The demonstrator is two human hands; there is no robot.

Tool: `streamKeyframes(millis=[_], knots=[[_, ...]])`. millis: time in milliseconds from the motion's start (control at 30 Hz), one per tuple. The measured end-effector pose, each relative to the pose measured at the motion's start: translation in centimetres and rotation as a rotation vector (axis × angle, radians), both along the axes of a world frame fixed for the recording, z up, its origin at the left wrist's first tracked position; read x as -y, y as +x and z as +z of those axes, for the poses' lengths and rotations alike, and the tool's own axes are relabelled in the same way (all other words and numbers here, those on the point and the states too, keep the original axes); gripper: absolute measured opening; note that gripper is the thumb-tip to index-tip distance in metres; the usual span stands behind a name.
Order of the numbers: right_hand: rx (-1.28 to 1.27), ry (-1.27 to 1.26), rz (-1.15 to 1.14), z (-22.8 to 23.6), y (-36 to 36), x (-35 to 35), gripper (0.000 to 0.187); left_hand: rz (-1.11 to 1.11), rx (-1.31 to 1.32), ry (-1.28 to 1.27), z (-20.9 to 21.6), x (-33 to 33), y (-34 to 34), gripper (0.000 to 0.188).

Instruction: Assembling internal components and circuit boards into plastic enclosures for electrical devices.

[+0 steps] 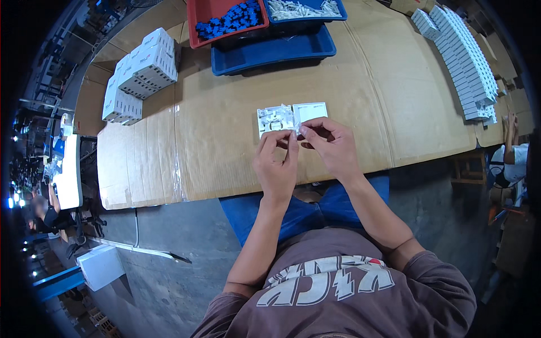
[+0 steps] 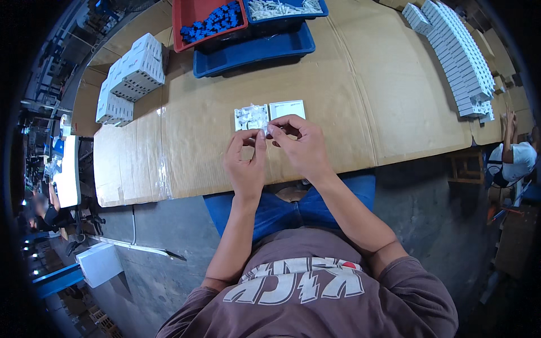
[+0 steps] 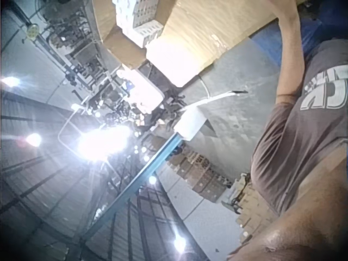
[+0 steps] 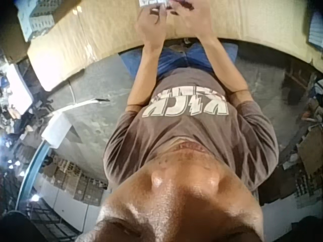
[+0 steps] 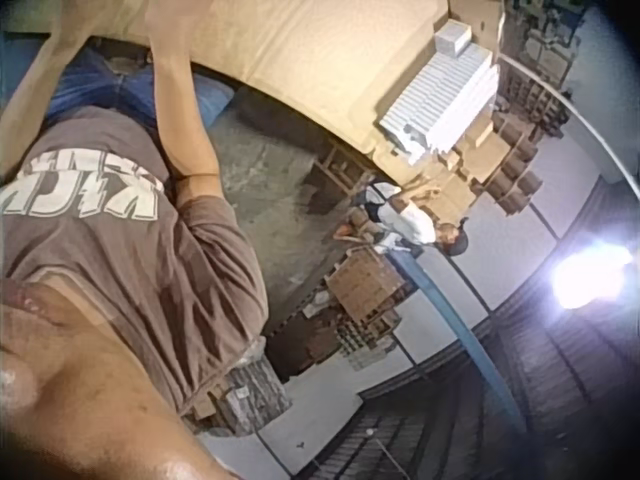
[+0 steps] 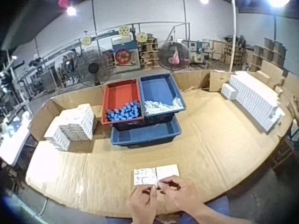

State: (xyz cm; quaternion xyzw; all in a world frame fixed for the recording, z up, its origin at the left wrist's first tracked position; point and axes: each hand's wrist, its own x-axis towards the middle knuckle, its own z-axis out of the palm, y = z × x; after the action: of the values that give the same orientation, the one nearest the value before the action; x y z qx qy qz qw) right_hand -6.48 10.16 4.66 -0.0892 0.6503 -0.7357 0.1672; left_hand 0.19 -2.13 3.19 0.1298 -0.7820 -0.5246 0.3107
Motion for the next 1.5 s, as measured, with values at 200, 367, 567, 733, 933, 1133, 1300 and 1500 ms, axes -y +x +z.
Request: streamKeyframes(millis=[200, 367, 567, 733, 933, 1133, 1300, 1500], knots=[[-0.026, -0.028, -0.019, -0.6, 0.2, 0.4, 0.015, 0.059, -0.011, -0.052, 0.0, -0.6, 0.1, 0.010], [0.017, -0.050, -0.045, -0.3, 0.7, 0.8, 0.012, 0.089, -0.020, -0.115, -0.1, -0.8, 0.3, 0.014], [0.087, -0.059, -0.037, 0.3, 0.5, 0.6, 0.012, 0.062, -0.043, -0.156, -1.2, -0.9, 0.0, 0.017], [0.010, -0.043, -0.086, -0.5, 0.5, 0.5, 0.011, 0.095, -0.078, -0.154, -0.8, -1.3, -0.1, 0.016], [-0.075, -0.083, -0.085, -1.3, 0.8, 0.5, 0.012, 0.103, -0.132, -0.082, -0.6, -1.6, 0.3, 0.010], [-0.383, -0.109, 0.029, -2.4, -0.1, -0.2, 0.023, -0.024, -0.053, 0.714, 0.2, -1.1, 0.2, 0.033], [-0.224, -0.084, 0.081, -1.4, 0.3, -0.6, 0.025, -0.020, 0.103, 0.894, -0.1, 0.0, -0.2, 0.028], [0.285, -0.116, 0.293, -1.4, -0.9, -1.4, 0.013, -0.039, 0.073, 0.844, -0.1, 0.0, 0.3, 0.023]])
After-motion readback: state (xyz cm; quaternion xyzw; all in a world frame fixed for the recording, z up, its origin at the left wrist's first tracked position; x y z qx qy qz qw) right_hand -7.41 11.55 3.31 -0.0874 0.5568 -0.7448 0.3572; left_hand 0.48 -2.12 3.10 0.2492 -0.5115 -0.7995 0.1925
